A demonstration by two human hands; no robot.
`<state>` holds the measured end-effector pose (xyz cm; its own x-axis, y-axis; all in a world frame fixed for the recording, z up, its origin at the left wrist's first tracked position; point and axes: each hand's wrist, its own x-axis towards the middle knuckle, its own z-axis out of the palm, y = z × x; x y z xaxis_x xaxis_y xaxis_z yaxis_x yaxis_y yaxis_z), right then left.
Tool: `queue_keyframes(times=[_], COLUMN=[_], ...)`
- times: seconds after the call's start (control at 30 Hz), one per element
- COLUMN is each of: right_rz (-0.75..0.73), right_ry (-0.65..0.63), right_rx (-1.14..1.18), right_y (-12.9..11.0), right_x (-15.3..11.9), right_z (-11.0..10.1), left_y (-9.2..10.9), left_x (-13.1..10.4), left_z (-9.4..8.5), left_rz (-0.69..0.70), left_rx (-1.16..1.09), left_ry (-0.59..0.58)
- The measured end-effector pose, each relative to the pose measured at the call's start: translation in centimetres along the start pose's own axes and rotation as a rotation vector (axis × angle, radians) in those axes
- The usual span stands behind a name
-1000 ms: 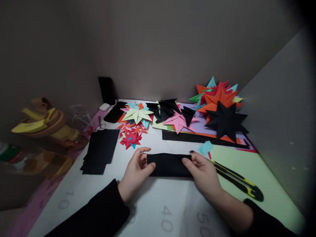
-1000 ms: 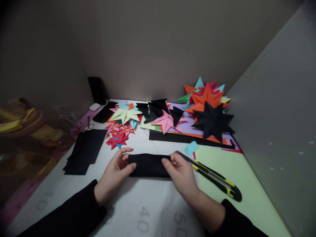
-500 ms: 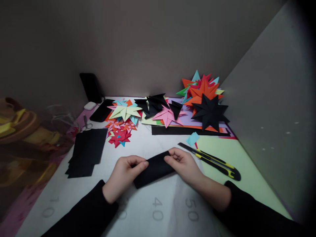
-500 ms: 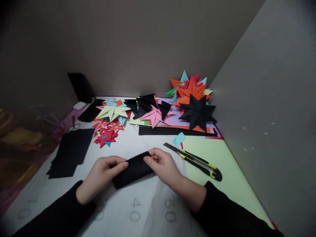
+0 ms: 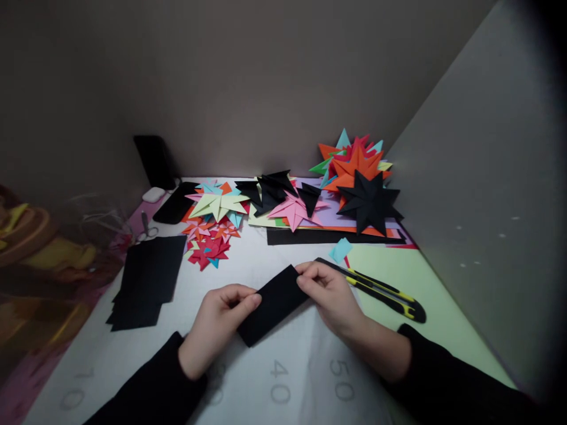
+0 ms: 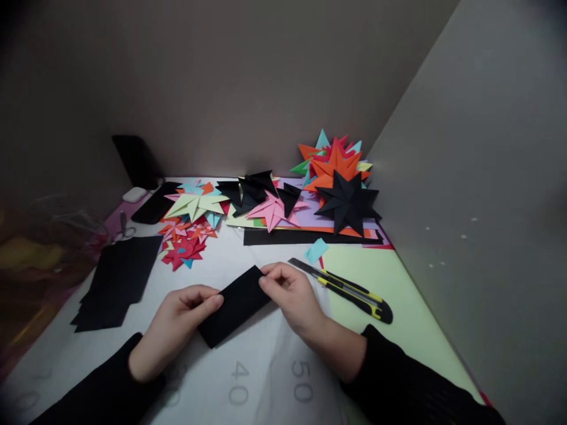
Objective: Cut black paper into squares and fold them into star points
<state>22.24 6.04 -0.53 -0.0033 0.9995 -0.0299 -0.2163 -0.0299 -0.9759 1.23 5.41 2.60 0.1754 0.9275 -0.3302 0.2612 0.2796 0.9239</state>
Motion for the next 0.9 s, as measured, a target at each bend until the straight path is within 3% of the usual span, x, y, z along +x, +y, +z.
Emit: queue_keyframes(times=[0.2, 0.9], right_rz=[-0.039, 0.073], right_ry=[0.028, 0.047], right_rx=[0.038, 0.088], right_y=[0.18, -0.15], right_x=[-0.11, 0.34], right_z=[-0.11, 0.11], left_y=[0.05, -0.53], left_x=[0.02, 0.12], left_z=[0.27, 0.29], left_rz=[0.011, -0.044], left_rx=[0.053, 0.000], left_ry=[0.021, -0.002])
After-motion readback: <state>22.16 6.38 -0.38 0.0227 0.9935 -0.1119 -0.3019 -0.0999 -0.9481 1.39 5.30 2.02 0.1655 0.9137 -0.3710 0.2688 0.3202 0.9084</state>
